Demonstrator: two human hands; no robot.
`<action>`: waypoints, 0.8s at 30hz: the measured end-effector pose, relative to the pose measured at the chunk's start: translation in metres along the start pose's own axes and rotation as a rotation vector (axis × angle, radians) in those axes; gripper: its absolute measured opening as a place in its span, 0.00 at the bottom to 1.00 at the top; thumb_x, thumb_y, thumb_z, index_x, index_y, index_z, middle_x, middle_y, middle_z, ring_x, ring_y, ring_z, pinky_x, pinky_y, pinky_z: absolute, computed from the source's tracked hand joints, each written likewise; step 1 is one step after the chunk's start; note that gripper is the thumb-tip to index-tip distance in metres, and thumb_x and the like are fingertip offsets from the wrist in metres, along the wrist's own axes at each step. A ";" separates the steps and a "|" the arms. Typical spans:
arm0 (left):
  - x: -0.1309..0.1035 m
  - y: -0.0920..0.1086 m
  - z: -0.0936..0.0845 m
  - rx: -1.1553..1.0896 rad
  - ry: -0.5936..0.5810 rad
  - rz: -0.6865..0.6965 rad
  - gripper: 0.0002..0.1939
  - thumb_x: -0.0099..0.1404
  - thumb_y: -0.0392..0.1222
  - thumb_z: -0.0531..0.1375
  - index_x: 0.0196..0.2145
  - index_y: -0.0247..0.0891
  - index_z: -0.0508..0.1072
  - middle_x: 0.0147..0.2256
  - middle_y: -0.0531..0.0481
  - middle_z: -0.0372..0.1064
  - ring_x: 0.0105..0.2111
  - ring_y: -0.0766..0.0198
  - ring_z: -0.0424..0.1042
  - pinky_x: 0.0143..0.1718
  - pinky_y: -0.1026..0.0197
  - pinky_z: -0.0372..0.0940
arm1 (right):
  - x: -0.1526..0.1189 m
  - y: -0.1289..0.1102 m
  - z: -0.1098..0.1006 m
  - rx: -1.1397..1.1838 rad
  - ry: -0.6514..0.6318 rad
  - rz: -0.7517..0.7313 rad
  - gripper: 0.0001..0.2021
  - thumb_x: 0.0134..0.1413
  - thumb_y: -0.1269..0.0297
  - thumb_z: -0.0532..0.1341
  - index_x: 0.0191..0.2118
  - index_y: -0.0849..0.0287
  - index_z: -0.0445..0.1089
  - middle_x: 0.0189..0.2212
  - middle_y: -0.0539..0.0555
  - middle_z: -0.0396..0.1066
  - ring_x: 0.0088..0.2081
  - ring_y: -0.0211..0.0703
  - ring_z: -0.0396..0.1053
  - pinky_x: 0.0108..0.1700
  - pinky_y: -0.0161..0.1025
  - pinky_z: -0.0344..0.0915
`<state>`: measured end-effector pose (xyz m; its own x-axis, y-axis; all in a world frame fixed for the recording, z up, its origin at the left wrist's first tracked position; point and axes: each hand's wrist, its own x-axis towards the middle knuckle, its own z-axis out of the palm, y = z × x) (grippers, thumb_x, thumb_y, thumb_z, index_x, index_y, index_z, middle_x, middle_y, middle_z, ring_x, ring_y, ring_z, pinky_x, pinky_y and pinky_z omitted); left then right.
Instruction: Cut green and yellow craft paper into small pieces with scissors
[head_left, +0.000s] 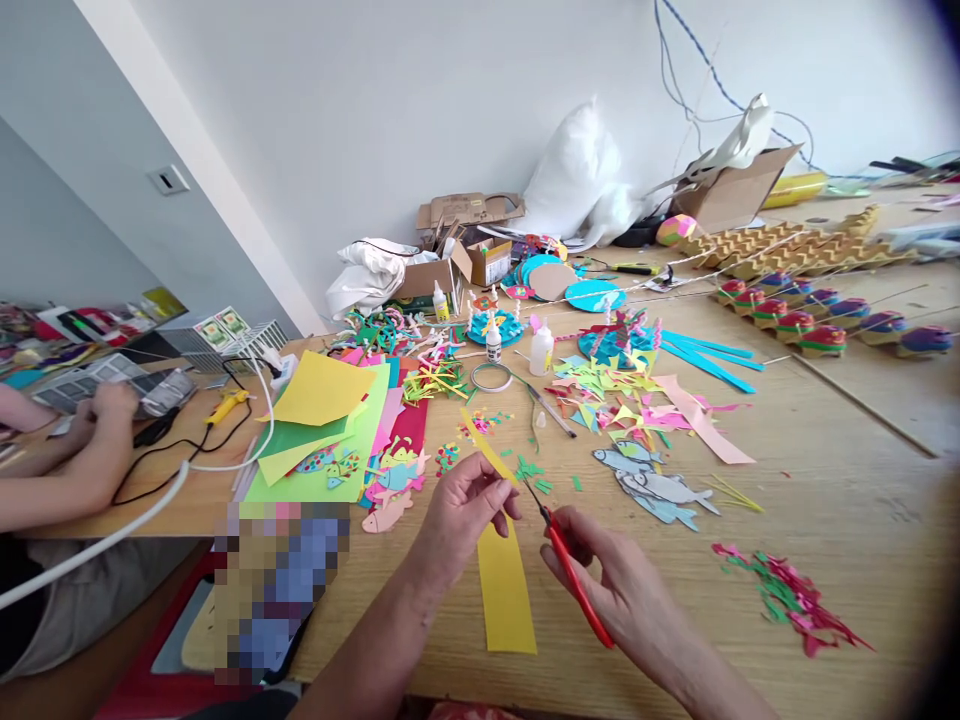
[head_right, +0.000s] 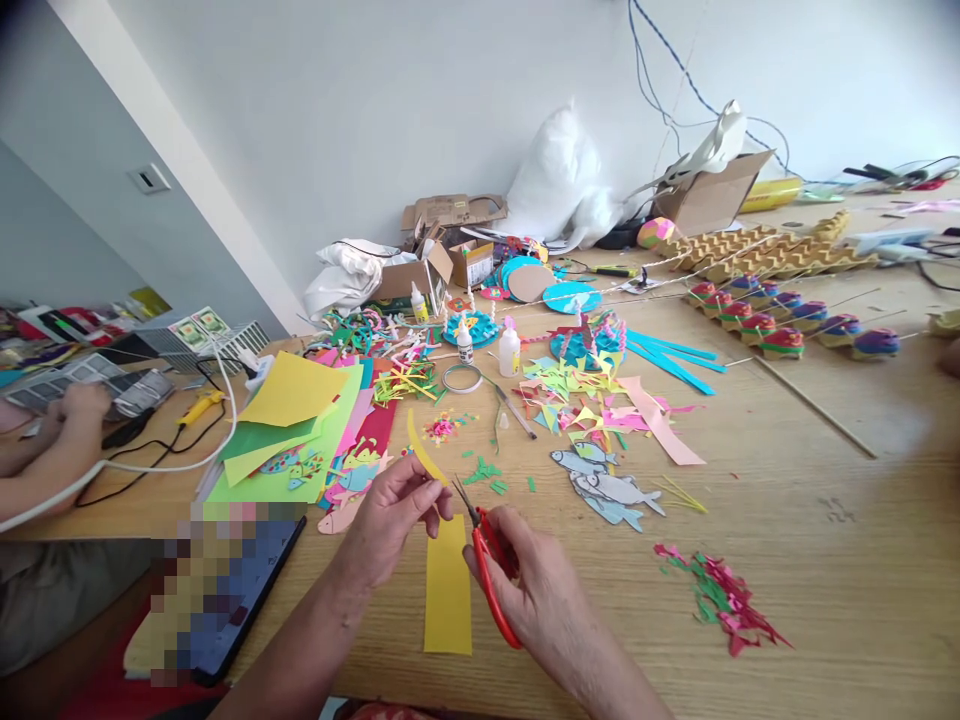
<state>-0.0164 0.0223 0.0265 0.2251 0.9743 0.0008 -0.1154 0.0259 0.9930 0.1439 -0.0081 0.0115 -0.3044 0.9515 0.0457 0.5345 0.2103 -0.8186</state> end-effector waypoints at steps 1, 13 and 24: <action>0.000 0.000 0.001 -0.021 -0.006 -0.005 0.08 0.56 0.42 0.56 0.28 0.34 0.66 0.24 0.52 0.64 0.23 0.70 0.65 0.19 0.70 0.59 | -0.001 0.000 0.001 -0.015 -0.003 -0.001 0.13 0.54 0.57 0.48 0.24 0.57 0.57 0.17 0.46 0.58 0.21 0.36 0.57 0.23 0.32 0.54; -0.002 0.000 0.005 -0.074 -0.066 -0.036 0.07 0.56 0.41 0.57 0.30 0.33 0.68 0.27 0.49 0.67 0.24 0.70 0.67 0.20 0.71 0.61 | 0.000 -0.001 0.001 -0.031 0.002 -0.028 0.14 0.55 0.57 0.47 0.24 0.58 0.58 0.17 0.46 0.57 0.19 0.35 0.54 0.21 0.31 0.52; -0.003 0.001 0.007 -0.095 -0.097 -0.086 0.07 0.56 0.41 0.57 0.30 0.34 0.68 0.27 0.49 0.68 0.25 0.69 0.67 0.21 0.70 0.61 | 0.000 0.000 0.001 -0.020 -0.012 -0.023 0.14 0.56 0.57 0.47 0.24 0.58 0.57 0.17 0.45 0.55 0.20 0.34 0.52 0.22 0.31 0.49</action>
<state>-0.0102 0.0183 0.0282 0.3298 0.9416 -0.0682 -0.1815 0.1341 0.9742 0.1433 -0.0083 0.0113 -0.3260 0.9436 0.0575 0.5430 0.2367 -0.8057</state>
